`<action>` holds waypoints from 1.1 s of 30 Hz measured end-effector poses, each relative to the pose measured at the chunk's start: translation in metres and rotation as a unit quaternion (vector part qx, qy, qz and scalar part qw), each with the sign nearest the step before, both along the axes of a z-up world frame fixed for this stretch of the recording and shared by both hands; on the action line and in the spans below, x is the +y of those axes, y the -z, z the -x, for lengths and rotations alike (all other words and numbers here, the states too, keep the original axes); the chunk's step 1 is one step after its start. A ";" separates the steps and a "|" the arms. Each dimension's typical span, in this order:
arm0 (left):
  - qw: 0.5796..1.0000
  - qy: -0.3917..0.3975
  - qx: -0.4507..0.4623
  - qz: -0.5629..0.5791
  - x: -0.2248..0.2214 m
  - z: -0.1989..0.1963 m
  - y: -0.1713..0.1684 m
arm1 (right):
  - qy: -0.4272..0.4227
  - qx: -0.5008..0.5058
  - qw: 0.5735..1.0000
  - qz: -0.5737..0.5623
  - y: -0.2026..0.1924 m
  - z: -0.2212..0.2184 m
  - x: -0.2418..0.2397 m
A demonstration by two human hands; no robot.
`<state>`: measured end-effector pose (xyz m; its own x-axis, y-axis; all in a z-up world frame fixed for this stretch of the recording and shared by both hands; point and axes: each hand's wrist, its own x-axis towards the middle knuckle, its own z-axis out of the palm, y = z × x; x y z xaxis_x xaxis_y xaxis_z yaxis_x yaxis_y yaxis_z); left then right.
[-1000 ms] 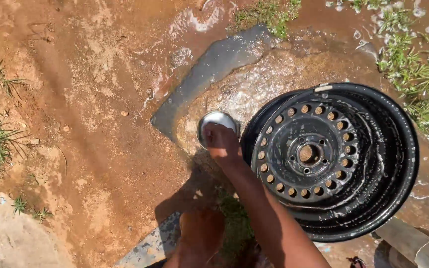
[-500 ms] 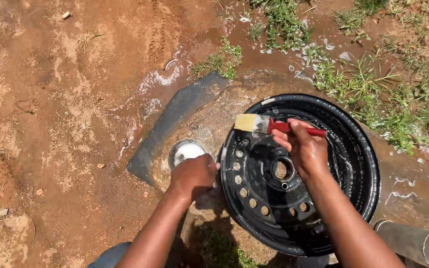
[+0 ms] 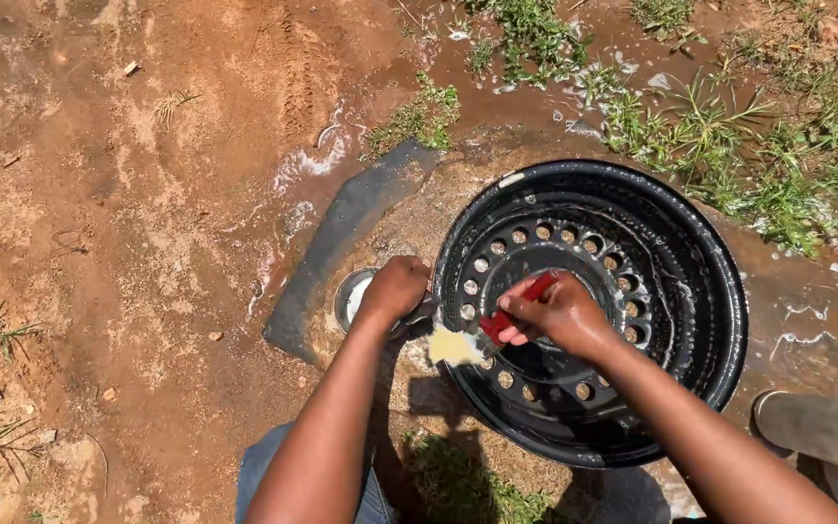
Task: Washing a black metal wheel rim using soapy water, a brush, and a cloth.
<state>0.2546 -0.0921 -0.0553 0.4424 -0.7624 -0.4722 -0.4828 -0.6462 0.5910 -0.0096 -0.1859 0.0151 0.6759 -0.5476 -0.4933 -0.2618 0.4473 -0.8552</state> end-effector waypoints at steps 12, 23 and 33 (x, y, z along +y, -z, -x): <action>0.996 0.023 -0.060 -0.059 -0.021 0.032 -0.067 | -0.343 0.250 0.904 0.054 -0.024 0.064 0.012; 0.989 0.052 -0.136 -0.026 -0.027 0.031 -0.065 | -0.218 0.200 0.948 0.119 -0.074 0.064 0.031; 0.964 -0.008 -0.237 0.118 -0.041 0.046 -0.031 | -0.295 0.287 0.911 0.039 -0.090 0.066 0.035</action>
